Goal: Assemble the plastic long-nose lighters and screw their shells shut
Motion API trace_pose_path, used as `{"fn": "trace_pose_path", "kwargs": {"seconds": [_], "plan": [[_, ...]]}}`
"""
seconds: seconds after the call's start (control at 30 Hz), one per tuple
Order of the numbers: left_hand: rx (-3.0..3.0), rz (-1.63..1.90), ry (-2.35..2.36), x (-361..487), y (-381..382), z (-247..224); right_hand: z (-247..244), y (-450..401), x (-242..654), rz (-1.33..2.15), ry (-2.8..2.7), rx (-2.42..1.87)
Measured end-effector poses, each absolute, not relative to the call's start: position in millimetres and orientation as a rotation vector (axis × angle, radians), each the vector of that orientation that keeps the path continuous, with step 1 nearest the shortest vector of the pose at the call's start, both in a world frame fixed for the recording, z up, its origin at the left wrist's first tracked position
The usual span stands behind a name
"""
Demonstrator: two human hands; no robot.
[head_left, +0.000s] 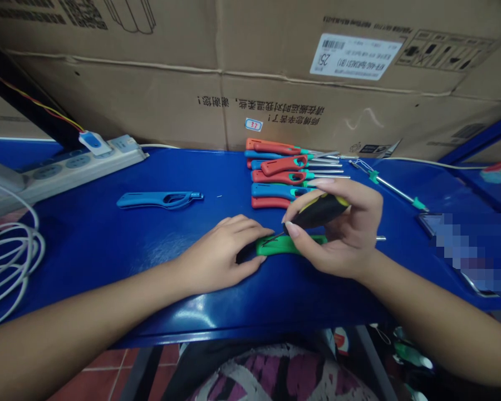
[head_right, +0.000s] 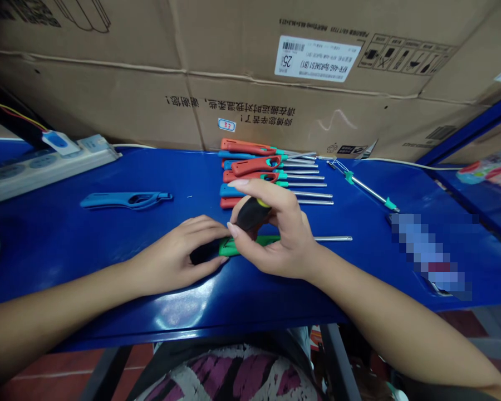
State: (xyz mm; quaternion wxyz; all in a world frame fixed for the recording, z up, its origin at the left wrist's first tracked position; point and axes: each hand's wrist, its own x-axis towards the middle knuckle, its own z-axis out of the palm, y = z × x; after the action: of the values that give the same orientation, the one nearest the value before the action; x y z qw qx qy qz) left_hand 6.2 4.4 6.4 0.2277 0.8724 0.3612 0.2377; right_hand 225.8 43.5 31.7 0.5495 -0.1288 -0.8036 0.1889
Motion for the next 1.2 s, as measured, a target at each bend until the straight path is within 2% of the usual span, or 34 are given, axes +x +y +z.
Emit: {"fn": "trace_pose_path", "kwargs": {"seconds": [0.2,0.3,0.4,0.57,0.77,0.93,1.0,1.1,1.2], "plan": [[2.358,0.719,0.941,6.7,4.6,4.4,48.0,38.9,232.4,0.731,-2.107,-0.407],[2.361,0.720,0.945,6.5,4.1,3.8,59.7,39.8,231.0,0.758,-2.209,-0.491],[2.377,0.716,0.949,6.5,3.8,3.4,67.1,44.3,224.4,0.665,-2.305,-0.548],[2.378,0.735,0.938,6.3,3.6,3.0,72.7,49.8,210.3,0.237,-2.349,-0.597],[2.358,0.696,0.930,6.4,3.4,2.1,82.3,45.2,209.5,0.495,-2.419,-0.598],[2.372,0.729,0.923,5.9,3.7,-0.7,83.0,43.8,212.2,-0.115,-2.318,-0.549],[2.369,0.724,0.922,5.8,3.7,-0.6,85.2,43.2,212.0,-0.039,-2.336,-0.554],[2.356,0.720,0.914,5.7,3.5,0.2,90.0,42.9,212.3,0.289,-2.377,-0.540],[2.367,0.706,0.913,5.3,3.5,0.5,89.9,44.3,213.4,0.123,-2.318,-0.532]]}}
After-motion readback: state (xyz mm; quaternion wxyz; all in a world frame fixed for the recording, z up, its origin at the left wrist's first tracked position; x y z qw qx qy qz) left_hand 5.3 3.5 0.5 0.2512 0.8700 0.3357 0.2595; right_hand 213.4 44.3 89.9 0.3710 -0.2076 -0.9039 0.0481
